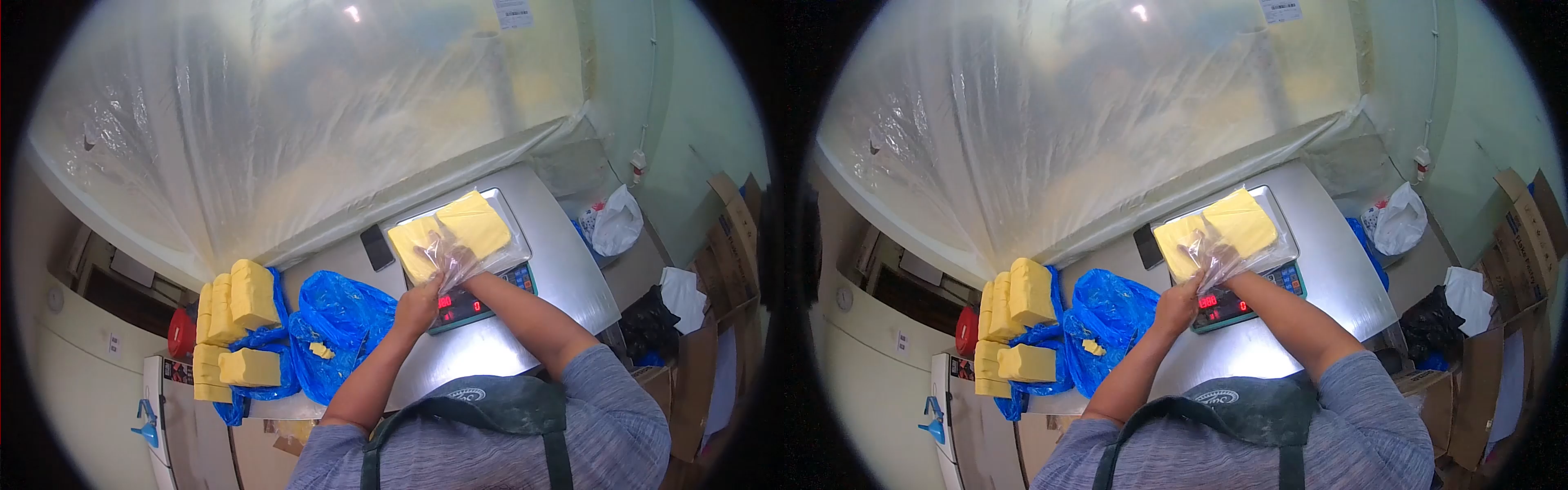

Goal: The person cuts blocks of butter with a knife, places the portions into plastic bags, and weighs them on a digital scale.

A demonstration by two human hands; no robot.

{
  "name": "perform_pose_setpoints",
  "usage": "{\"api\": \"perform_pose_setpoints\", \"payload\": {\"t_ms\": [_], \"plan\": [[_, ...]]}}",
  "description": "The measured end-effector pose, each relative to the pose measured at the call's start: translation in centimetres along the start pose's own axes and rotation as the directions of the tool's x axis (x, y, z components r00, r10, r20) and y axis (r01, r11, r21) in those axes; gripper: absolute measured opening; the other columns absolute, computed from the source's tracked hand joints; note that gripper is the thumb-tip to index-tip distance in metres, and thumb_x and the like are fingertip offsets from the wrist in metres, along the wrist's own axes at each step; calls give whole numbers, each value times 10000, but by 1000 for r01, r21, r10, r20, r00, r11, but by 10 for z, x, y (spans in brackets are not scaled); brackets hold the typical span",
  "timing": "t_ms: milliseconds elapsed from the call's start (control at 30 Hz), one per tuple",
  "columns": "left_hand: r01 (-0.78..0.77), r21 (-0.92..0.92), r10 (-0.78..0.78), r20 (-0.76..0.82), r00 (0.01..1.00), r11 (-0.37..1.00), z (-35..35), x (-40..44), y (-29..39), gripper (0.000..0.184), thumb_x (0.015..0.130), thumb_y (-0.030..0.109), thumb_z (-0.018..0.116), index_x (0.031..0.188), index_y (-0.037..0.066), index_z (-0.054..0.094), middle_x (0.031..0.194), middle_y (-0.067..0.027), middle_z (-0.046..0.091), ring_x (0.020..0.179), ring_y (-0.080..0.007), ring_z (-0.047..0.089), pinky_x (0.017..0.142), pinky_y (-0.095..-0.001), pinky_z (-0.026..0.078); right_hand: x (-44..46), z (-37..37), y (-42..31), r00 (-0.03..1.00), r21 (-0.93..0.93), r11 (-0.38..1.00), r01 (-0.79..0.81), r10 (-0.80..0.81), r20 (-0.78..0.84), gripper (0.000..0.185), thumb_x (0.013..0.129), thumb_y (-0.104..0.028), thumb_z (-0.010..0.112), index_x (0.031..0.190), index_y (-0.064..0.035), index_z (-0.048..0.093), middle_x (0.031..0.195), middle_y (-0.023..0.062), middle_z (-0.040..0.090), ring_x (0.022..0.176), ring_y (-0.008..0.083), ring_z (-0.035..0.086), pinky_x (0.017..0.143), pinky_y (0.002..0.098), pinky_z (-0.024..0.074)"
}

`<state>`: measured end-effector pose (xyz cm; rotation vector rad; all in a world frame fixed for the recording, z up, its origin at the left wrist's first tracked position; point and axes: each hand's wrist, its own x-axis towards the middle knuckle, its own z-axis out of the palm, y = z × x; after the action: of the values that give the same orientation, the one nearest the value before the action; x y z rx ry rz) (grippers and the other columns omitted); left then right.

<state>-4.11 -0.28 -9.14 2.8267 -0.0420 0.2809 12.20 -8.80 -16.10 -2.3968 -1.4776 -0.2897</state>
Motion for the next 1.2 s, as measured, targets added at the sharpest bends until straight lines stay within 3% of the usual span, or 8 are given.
{"api": "perform_pose_setpoints", "payload": {"t_ms": [67, 133, 267, 467, 567, 633, 733, 1200], "plan": [[-8, -6, 8, -15, 1000, 1000, 2, 1, 0, 554, 824, 56, 569, 1369, 154, 554, 823, -240, 662, 735, -428, 655, 655, -515, 513, 4, 11, 5, 989, 193, 980, -47, 74, -131, 665, 865, -585, 506, 1447, -264, 479, 1322, 215, 539, 1332, 347, 442, 1229, 504, 114], [5, 11, -5, 8, 1000, 1000, 2, -1, 3, 544, 823, 56, 569, 1359, 149, 558, 821, -241, 661, 739, -427, 656, 652, -514, 515, 2, 4, 5, 1000, -106, 994, -20, 18, -21, 657, 830, -538, 578, 1429, -279, 500, 1339, 234, 511, 1325, 384, 429, 1212, 486, 188], [-16, -18, 15, -12, 1000, 1000, 3, -1, 1, 529, 815, 55, 577, 1335, 155, 572, 825, -247, 658, 742, -438, 649, 667, -516, 516, 1, 23, 5, 989, -36, 997, -70, 65, -136, 667, 801, -554, 611, 1415, -311, 516, 1407, 228, 468, 1361, 411, 390, 1185, 503, 246], [474, -272, -538, -256, 803, 838, 18, -1, -2, 360, 916, 203, 572, 1235, 37, 592, 885, -250, 690, 839, -419, 681, 735, -499, 523, -5, -3, 1, 971, 338, 917, -210, 237, -41, 701, 761, -582, 652, 1409, -348, 527, 1511, 252, 378, 1463, 397, 245, 1160, 499, 296], [462, -405, -545, -113, 831, 789, 30, 4, -23, 348, 938, 287, 588, 1110, -12, 636, 884, -240, 696, 881, -407, 683, 751, -483, 521, -4, 23, 10, 978, 375, 912, -166, 200, -53, 660, 769, -578, 653, 1377, -337, 567, 1511, 249, 382, 1461, 393, 252, 1158, 488, 305], [588, -469, -561, 214, 800, 659, 10, 12, -16, 293, 909, 213, 609, 1059, -34, 658, 864, -257, 688, 878, -425, 675, 766, -448, 524, -3, 21, 8, 978, 200, 973, -116, 147, -150, 630, 773, -581, 651, 1350, -334, 596, 1504, 236, 398, 1434, 417, 292, 1157, 496, 305], [395, -320, -407, 31, 913, 861, 18, 13, -22, 274, 918, 204, 546, 983, -43, 646, 942, -291, 673, 935, -463, 642, 802, -495, 504, -3, 13, 5, 968, 110, 985, -130, 150, -200, 634, 768, -591, 647, 1348, -341, 595, 1472, 227, 445, 1417, 437, 307, 1157, 499, 305], [191, -226, -153, 175, 973, 955, 29, 1, -15, 221, 862, 87, 507, 1004, 21, 663, 979, -281, 660, 945, -456, 638, 833, -503, 501, -2, -14, 4, 992, 23, 996, -88, 90, -83, 649, 762, -655, 579, 1341, -364, 593, 1445, 164, 504, 1462, 409, 230, 1189, 471, 259]]}}
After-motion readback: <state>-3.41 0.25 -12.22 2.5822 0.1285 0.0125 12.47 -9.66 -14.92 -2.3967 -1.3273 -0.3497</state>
